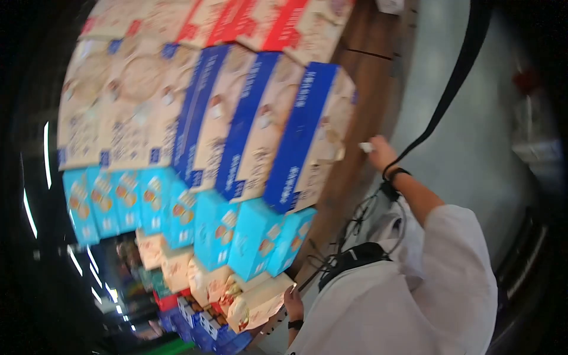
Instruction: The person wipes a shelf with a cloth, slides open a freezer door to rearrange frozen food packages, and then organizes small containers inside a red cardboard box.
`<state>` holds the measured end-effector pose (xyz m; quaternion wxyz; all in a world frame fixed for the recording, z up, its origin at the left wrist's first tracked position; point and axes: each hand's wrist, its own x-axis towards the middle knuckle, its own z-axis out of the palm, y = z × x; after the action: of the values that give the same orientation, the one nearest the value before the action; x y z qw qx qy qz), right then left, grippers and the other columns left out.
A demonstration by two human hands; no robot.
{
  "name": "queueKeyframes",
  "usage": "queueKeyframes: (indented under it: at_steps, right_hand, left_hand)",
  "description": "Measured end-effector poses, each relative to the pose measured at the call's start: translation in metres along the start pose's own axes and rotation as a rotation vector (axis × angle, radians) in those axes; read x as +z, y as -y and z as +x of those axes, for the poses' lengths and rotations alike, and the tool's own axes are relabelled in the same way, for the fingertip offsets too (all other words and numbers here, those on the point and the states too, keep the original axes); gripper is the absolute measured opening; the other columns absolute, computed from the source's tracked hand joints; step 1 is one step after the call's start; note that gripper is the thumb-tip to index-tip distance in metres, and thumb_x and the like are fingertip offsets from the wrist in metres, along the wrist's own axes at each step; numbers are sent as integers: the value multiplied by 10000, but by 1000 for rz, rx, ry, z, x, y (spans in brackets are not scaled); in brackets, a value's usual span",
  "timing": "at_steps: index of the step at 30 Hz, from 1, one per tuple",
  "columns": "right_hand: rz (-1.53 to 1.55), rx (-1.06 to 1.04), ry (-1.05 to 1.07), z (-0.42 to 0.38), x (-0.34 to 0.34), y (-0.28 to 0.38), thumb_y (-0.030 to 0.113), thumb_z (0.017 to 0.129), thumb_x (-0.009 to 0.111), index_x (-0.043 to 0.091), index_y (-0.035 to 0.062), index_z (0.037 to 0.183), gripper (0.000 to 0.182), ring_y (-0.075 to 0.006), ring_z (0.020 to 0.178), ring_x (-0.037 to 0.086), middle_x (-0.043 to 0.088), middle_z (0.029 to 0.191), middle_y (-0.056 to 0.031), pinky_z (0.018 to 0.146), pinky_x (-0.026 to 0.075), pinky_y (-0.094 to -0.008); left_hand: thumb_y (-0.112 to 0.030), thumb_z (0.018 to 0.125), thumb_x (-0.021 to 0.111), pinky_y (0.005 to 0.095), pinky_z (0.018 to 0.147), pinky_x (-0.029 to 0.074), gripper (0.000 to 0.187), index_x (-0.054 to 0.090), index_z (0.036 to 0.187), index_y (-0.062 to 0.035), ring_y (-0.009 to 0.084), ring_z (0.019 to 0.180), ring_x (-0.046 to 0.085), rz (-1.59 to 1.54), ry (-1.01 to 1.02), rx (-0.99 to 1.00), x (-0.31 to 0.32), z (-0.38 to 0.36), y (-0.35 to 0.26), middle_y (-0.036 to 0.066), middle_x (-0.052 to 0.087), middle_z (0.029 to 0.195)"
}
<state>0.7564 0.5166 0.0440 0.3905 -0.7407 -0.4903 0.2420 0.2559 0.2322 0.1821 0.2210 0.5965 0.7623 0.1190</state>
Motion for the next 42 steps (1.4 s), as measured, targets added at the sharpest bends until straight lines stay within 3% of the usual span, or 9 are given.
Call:
queueKeyframes:
  at_steps: [2, 10, 12, 16, 28, 32, 35, 36, 42]
  right_hand:
    - [-81, -132, 64, -4, 9, 8, 66, 761, 569, 545, 79, 852, 95, -363, 869, 577, 532, 901, -139, 707, 485, -466]
    - [-68, -167, 290, 8, 11, -1, 42, 789, 522, 488, 40, 898, 115, -386, 860, 573, 514, 934, -164, 719, 476, -480]
    - [-106, -41, 157, 26, 14, -4, 37, 792, 517, 484, 32, 886, 100, -406, 866, 563, 513, 939, -172, 728, 466, -496]
    - [-136, 180, -247, 68, -19, -13, 38, 800, 541, 480, 22, 892, 111, -431, 875, 543, 528, 956, -184, 725, 450, -508]
    - [-341, 143, -380, 35, -191, -17, 58, 775, 608, 528, 23, 897, 149, -411, 847, 538, 558, 904, -186, 720, 446, -450]
    - [-345, 232, -415, 60, -191, -16, 72, 791, 600, 550, 18, 906, 136, -385, 840, 567, 577, 904, -189, 717, 462, -435]
    - [-261, 237, -435, 99, -151, -49, 73, 792, 602, 560, 20, 923, 147, -372, 832, 575, 582, 895, -188, 710, 472, -418]
    - [-106, 200, -424, 107, -133, -50, 70, 792, 605, 563, 27, 943, 163, -374, 832, 573, 579, 902, -184, 705, 477, -409]
    - [-146, -124, 249, 142, -56, -45, 101, 787, 583, 568, 69, 890, 109, -354, 884, 591, 549, 937, -129, 723, 496, -445]
  left_hand:
    - [-159, 878, 541, 411, 879, 461, 318, 601, 1118, 41, 377, 1019, 583, -64, 76, -139, 0, 6, -17, 234, 617, 1087]
    - [-178, 874, 565, 404, 850, 484, 303, 625, 1107, 7, 374, 962, 606, -57, 284, -308, 24, -29, 6, 231, 625, 1074]
    - [-180, 886, 563, 380, 882, 477, 301, 620, 1120, 1, 340, 1003, 607, -313, 301, -413, 48, -39, 74, 223, 622, 1091]
    - [-172, 895, 555, 365, 905, 474, 295, 620, 1122, 4, 317, 1037, 606, -108, 369, -199, 54, 0, 9, 219, 621, 1105]
    - [-257, 894, 564, 398, 908, 471, 325, 650, 1080, -5, 346, 1022, 607, -150, 792, -3, 214, 47, 86, 207, 645, 1079]
    - [-295, 897, 550, 416, 894, 470, 339, 662, 1051, -14, 343, 1014, 605, -201, 592, 152, 230, 44, 107, 184, 663, 1032]
    - [-286, 904, 543, 432, 884, 466, 325, 662, 1053, -23, 344, 1004, 596, -88, 667, -170, 208, 51, 73, 184, 656, 1041]
    - [-266, 914, 534, 431, 842, 476, 290, 665, 1041, -40, 344, 966, 597, -39, 478, 54, 216, 45, 81, 191, 648, 1029]
    - [-159, 916, 539, 382, 796, 509, 246, 619, 1091, -7, 301, 953, 611, -89, 486, -190, 164, 40, -76, 146, 636, 1038]
